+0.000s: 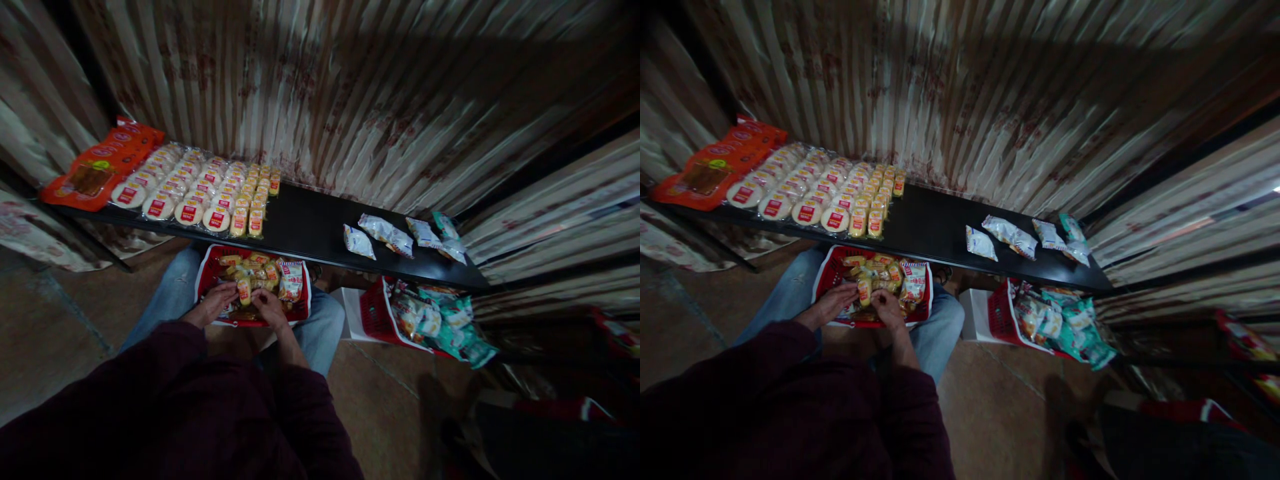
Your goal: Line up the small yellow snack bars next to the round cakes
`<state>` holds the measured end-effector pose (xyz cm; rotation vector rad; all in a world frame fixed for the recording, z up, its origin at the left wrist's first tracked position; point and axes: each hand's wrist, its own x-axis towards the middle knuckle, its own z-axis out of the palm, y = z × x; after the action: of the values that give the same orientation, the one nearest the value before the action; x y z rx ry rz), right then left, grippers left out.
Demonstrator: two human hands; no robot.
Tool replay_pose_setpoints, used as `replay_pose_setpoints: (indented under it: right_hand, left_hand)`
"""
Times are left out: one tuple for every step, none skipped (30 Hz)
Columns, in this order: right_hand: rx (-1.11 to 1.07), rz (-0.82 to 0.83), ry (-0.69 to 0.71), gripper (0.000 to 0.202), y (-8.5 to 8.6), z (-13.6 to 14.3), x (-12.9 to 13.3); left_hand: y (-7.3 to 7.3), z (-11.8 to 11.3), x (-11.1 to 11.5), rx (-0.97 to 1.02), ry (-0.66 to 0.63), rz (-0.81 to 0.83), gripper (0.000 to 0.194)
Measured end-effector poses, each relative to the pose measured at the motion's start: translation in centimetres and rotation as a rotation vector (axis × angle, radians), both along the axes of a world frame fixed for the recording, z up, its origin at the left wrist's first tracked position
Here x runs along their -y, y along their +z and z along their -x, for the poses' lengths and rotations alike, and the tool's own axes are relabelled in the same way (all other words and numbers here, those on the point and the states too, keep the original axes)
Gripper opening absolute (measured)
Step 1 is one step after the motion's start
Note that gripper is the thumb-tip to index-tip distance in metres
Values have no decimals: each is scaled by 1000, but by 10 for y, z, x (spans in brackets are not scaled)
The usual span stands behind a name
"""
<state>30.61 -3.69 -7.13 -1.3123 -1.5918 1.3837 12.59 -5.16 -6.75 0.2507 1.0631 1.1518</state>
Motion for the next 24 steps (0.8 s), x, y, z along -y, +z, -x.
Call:
replay_pose_setpoints:
  right_hand:
    - [10, -8, 0, 17, 1, 0, 0]
    - [24, -14, -2, 16, 2, 0, 0]
    - [39, -17, -5, 16, 3, 0, 0]
    - [53, -16, -3, 17, 3, 0, 0]
    - [62, -12, 6, 18, 4, -1, 0]
    - [67, -5, 20, 19, 4, -1, 0]
    - [67, 2, 34, 20, 4, -1, 0]
    - [62, 10, 47, 21, 5, -1, 0]
    - [56, 19, 58, 22, 5, -1, 0]
    - [47, 30, 68, 22, 6, -1, 1]
    - [35, 44, 77, 23, 7, -1, 1]
    - [21, 59, 88, 24, 8, -2, 1]
    - [5, 71, 100, 25, 9, -2, 1]
    - [-10, 80, 114, 26, 10, -2, 2]
    - [-23, 84, 126, 27, 11, -3, 2]
    - [-34, 85, 138, 28, 12, -3, 2]
    - [-45, 87, 151, 28, 12, -3, 2]
    - [-57, 90, 164, 29, 12, -3, 3]
    - [-73, 96, 172, 29, 11, -3, 3]
    - [-91, 105, 172, 30, 10, -2, 3]
    - [-106, 117, 166, 30, 8, -2, 2]
    - [-113, 127, 154, 31, 7, -1, 2]
    - [-108, 133, 136, 30, 6, -1, 2]
    - [-92, 134, 117, 30, 5, -1, 2]
  left_hand:
    - [0, 0, 0, 1, -3, 4, 20]
    - [0, -1, 0, 1, -6, 9, 20]
    - [0, -1, 0, -1, -10, 13, 20]
    - [-1, -1, 0, -6, -16, 19, 20]
    - [-1, -2, 0, -15, -24, 27, 20]
    - [-2, -2, 0, -26, -32, 37, 20]
    - [-3, -2, -1, -38, -39, 51, 20]
    - [-3, -2, 0, -50, -46, 64, 21]
    - [-4, -2, 0, -59, -55, 72, 23]
    - [-4, -3, 0, -66, -67, 70, 24]
    - [-4, -3, 0, -69, -84, 57, 26]
    - [-3, -3, 1, -71, -106, 33, 28]
    - [-3, -3, 1, -71, -132, 1, 30]
    - [-2, -3, 1, -70, -157, -28, 31]
    - [-2, -2, 2, -68, -176, -51, 33]
    - [-2, -2, 2, -65, -190, -64, 34]
    - [-2, -2, 2, -62, -199, -67, 34]
    - [-2, -2, 2, -57, -202, -64, 34]
    - [-2, -2, 2, -49, -200, -60, 33]
    - [-3, -2, 2, -39, -195, -58, 33]
    - [-3, -2, 2, -28, -187, -56, 32]
    - [-3, -2, 1, -18, -179, -53, 31]
    - [-3, -2, 1, -10, -169, -50, 31]
    - [-4, -2, 1, -3, -162, -44, 31]
